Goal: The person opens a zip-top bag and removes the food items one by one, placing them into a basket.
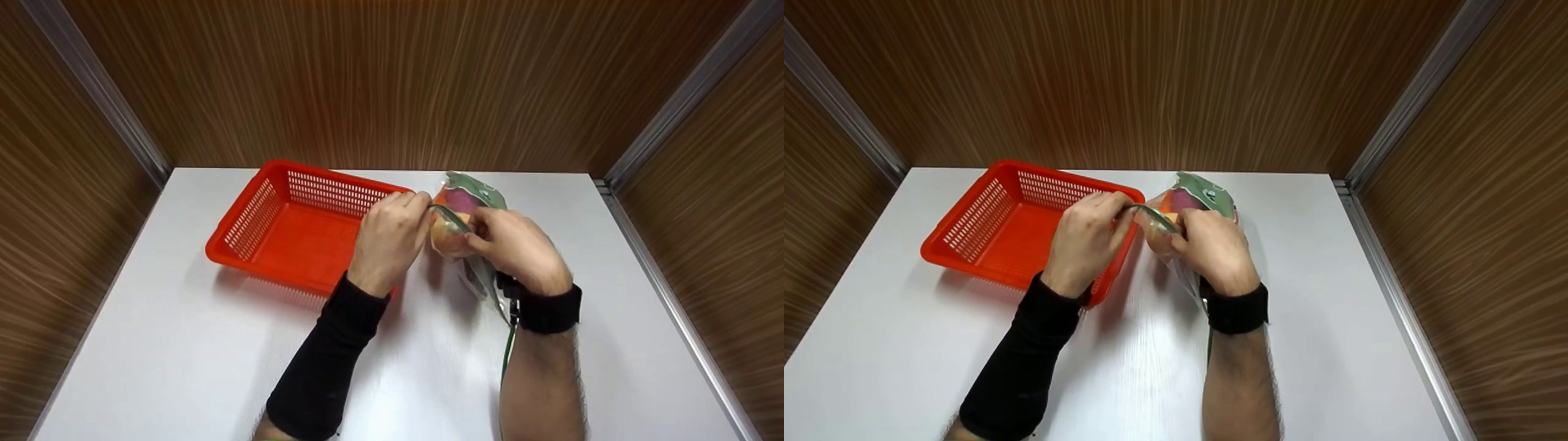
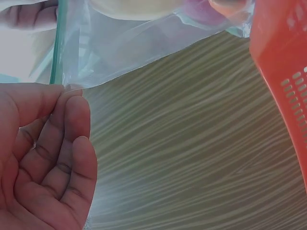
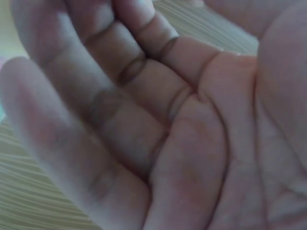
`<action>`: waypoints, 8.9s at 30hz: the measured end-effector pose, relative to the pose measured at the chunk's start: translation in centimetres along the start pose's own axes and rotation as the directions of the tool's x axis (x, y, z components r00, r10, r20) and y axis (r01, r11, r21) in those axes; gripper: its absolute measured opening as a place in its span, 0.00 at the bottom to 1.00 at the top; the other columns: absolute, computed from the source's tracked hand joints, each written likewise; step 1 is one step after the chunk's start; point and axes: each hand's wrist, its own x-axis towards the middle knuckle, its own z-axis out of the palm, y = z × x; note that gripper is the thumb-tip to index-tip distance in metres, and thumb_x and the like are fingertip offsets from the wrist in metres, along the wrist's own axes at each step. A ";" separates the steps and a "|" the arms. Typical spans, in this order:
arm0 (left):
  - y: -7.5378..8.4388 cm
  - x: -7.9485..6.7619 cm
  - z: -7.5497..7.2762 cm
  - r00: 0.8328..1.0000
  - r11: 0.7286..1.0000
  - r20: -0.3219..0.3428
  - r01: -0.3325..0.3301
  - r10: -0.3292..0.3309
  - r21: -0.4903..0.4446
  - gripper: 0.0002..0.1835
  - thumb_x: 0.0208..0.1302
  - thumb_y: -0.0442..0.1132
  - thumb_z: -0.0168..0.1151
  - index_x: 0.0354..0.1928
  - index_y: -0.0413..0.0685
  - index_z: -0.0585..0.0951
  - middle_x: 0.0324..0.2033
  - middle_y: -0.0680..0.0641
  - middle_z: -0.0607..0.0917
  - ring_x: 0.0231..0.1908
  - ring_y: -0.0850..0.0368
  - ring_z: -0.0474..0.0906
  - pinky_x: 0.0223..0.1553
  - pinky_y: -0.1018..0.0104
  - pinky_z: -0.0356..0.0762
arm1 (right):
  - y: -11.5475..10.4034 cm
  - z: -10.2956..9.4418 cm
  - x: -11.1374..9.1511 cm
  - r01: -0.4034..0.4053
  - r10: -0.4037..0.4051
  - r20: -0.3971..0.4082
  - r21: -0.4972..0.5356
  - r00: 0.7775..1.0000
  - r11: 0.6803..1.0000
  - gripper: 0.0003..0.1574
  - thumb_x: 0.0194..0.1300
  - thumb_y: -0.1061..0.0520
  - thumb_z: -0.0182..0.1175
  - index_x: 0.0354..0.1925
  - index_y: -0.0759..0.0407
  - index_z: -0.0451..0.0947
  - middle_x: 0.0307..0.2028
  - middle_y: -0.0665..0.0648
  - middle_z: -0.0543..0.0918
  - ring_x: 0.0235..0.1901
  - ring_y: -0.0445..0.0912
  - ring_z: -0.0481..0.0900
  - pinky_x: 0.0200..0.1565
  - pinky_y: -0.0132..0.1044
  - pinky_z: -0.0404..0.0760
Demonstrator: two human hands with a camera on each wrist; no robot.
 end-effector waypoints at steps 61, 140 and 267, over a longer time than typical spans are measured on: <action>0.0 1.1 -1.0 0.997 0.998 -0.067 -0.030 0.033 0.047 0.05 0.82 0.37 0.75 0.51 0.49 0.96 0.45 0.50 1.00 0.45 0.49 0.95 0.50 0.55 0.92 | 0.6 0.9 2.5 0.246 -0.216 -0.581 -0.028 0.785 0.969 0.08 0.73 0.52 0.82 0.46 0.54 0.95 0.44 0.55 0.99 0.48 0.55 0.98 0.48 0.56 0.92; 0.5 2.3 -1.4 0.986 0.982 0.003 0.167 -0.168 -0.092 0.11 0.84 0.43 0.75 0.55 0.43 0.95 0.50 0.44 0.99 0.53 0.44 0.96 0.63 0.49 0.95 | 7.2 -0.6 4.0 0.323 0.132 -0.487 0.735 0.863 0.596 0.06 0.81 0.69 0.70 0.44 0.63 0.93 0.34 0.42 0.95 0.38 0.36 0.93 0.54 0.33 0.90; 2.2 1.5 2.9 0.933 1.000 0.359 0.016 -0.014 -0.004 0.21 0.77 0.42 0.81 0.66 0.43 0.88 0.66 0.44 0.92 0.78 0.40 0.83 0.86 0.43 0.78 | 2.1 -1.4 1.1 0.303 0.166 -0.586 0.616 0.793 0.727 0.09 0.82 0.62 0.71 0.43 0.67 0.92 0.30 0.46 0.92 0.24 0.36 0.89 0.31 0.29 0.91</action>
